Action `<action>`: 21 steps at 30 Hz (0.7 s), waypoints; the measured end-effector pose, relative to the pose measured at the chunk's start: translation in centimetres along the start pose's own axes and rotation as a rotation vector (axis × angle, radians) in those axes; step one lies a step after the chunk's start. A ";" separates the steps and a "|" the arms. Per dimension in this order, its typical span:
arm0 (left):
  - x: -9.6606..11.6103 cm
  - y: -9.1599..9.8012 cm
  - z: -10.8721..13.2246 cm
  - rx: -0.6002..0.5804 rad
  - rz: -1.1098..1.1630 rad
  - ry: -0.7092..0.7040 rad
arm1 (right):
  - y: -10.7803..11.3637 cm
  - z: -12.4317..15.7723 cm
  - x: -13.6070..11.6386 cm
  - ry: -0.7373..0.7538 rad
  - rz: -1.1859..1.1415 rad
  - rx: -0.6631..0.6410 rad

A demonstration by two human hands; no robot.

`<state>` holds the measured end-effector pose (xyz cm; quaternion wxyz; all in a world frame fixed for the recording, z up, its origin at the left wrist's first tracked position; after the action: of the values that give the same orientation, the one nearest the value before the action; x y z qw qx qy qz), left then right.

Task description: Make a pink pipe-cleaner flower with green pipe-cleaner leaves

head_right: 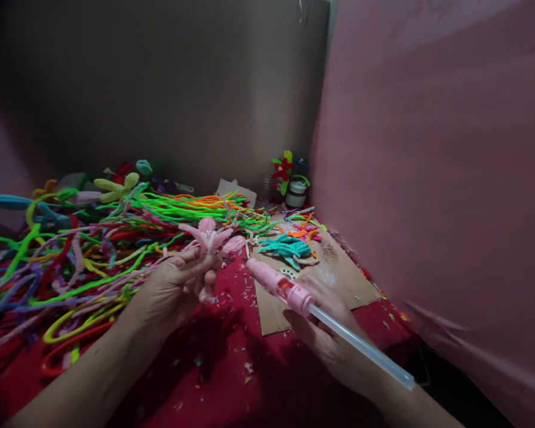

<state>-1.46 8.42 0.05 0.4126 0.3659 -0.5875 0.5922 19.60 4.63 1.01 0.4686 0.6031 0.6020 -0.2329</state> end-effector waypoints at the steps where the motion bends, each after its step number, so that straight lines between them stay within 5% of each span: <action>1: 0.0 0.1 0.0 0.008 0.004 -0.002 | 0.5 0.1 0.3 0.005 0.083 0.004; 6: -0.2 0.2 -0.1 0.011 0.011 -0.007 | 5.4 0.8 3.0 0.041 0.501 0.152; 10: -0.5 0.3 -0.1 0.032 0.008 0.025 | 8.6 1.2 5.6 -0.069 0.674 0.175; 17: -0.6 0.5 -0.3 0.041 0.009 0.031 | 10.4 -0.2 8.7 -0.225 0.877 0.083; 21: -0.5 0.3 -0.1 0.035 0.024 0.030 | 9.7 -0.8 7.7 -0.157 0.922 0.019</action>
<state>-1.52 8.48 -0.55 0.4080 0.3571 -0.5752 0.6125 29.83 10.80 -2.33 0.5617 0.7925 0.2320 -0.0507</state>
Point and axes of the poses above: each hand's wrist, its own z-axis away from the middle knuckle, its own y-axis out of the back of the hand, x = y × z, the point moved 7 cm from there along -z, towards the middle knuckle, and after that the axes turned 11 degrees about -z, right-handed, at the moved point
